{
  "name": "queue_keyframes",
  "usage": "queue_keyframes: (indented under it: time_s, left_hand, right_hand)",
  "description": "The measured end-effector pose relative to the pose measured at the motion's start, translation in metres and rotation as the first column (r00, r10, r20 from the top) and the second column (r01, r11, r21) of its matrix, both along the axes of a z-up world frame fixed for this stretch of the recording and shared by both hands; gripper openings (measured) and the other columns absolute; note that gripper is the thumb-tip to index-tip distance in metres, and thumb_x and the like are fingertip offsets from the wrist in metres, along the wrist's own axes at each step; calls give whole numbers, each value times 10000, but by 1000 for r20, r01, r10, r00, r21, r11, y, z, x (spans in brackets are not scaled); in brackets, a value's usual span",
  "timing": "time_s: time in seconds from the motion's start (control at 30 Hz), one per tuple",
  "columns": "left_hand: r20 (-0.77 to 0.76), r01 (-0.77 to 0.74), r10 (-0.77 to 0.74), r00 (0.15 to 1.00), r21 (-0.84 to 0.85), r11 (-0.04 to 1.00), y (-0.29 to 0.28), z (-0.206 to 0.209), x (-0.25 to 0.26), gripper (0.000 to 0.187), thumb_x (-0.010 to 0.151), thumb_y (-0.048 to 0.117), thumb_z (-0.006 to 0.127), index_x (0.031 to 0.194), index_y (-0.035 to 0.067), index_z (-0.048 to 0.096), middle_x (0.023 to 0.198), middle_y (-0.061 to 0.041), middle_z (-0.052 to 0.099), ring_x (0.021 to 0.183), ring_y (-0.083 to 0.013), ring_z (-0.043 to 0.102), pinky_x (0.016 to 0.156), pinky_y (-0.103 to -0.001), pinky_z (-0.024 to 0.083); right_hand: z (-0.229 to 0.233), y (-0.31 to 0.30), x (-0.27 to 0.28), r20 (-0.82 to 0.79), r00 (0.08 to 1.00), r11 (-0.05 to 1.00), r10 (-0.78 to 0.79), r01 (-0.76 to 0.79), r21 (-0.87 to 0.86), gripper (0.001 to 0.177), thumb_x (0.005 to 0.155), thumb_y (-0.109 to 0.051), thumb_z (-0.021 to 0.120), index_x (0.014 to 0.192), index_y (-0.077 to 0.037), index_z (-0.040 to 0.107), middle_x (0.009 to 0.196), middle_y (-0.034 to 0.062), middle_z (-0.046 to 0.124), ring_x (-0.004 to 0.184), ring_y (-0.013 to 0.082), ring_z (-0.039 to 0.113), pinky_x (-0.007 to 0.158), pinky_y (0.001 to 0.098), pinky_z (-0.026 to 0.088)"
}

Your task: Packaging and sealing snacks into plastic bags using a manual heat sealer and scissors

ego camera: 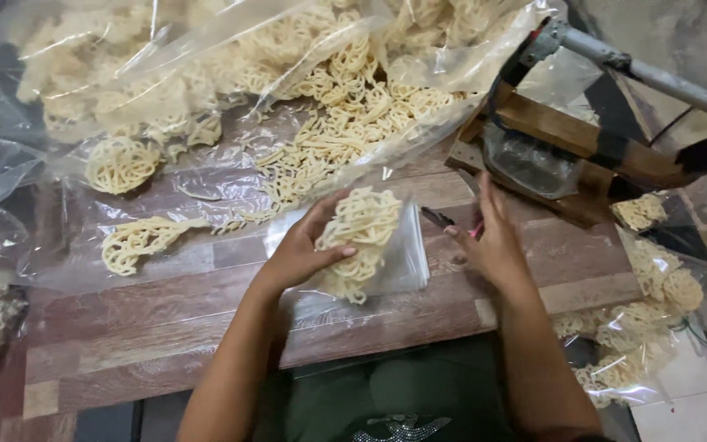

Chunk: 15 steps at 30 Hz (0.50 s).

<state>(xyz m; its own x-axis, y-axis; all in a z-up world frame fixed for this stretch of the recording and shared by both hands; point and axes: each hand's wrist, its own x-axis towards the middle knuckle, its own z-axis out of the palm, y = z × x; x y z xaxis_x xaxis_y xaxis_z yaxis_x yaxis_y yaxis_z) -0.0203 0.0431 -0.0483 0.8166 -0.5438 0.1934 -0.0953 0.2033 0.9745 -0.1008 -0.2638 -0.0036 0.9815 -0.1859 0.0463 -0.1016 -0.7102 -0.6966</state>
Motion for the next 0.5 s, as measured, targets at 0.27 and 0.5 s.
queue_keyframes:
  time_s: [0.27, 0.5]
  left_hand:
    - [222, -58, 54, 974, 15, 998, -80, 26, -25, 336, 986, 117, 649, 1316, 67, 610, 1291, -167, 667, 1264, -345, 603, 1071, -492, 448]
    - [87, -154, 171, 981, -170, 973, -108, 50, -28, 240, 969, 74, 669, 1186, 8, 744, 1173, -154, 759, 1165, -216, 648, 1031, -428, 515]
  right_hand:
    - [-31, 23, 19, 554, 831, 837, -43, -272, 474, 113, 849, -63, 819, 940, -18, 770, 838, 83, 712, 788, 174, 660, 796, 280, 520]
    - [-27, -13, 11, 433, 861, 589, -266, -210, 780, 122, 951, -65, 702, 1018, 37, 713, 914, 137, 732, 825, 162, 688, 670, 231, 560]
